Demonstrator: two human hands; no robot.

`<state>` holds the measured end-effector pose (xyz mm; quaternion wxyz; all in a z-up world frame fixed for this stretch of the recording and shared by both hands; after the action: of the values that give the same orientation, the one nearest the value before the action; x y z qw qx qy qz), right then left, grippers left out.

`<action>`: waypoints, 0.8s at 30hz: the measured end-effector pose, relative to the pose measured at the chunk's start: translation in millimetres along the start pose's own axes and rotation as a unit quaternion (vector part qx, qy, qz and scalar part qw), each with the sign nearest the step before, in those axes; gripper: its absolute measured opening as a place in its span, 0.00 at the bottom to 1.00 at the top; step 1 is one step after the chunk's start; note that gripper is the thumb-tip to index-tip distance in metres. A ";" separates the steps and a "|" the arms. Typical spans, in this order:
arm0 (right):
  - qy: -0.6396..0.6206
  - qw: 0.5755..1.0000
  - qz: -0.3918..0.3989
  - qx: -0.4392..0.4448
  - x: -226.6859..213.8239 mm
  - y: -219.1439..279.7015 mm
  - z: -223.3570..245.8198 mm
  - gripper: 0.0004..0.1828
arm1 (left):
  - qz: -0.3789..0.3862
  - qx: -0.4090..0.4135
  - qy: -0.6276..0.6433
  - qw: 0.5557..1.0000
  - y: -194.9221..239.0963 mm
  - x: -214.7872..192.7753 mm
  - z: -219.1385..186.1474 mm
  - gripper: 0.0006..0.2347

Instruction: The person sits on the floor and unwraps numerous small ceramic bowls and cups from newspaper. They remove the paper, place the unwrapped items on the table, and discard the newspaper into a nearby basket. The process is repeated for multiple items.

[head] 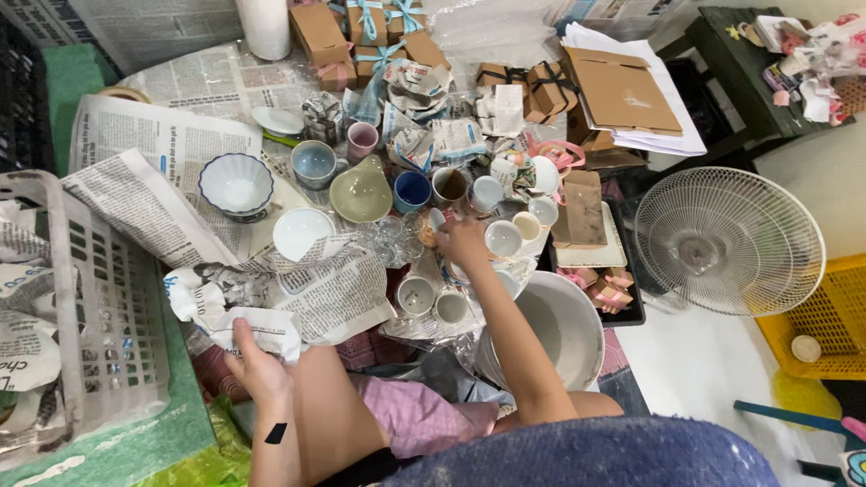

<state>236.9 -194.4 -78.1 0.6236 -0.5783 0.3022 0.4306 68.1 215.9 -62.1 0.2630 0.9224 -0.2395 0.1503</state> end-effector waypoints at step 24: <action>-0.350 0.931 0.019 0.104 -123.0 -10.3 112.5 0.16 | 0.119 0.113 -0.374 0.913 51.4 34.9 -54.3 0.21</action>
<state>177.6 -106.5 50.9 0.7383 -0.3163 0.1187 0.5837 62.5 195.1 17.6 0.0281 0.8992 -0.4100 -0.1499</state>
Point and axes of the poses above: each hand's wrist, its own y-axis away from the middle knuckle, its own x-axis out of the palm, z = x × y, the point moved 2 cm from there along -y, towards the middle knuckle, and after that the axes turned 14 degrees about -z, right-handed, at the moved point
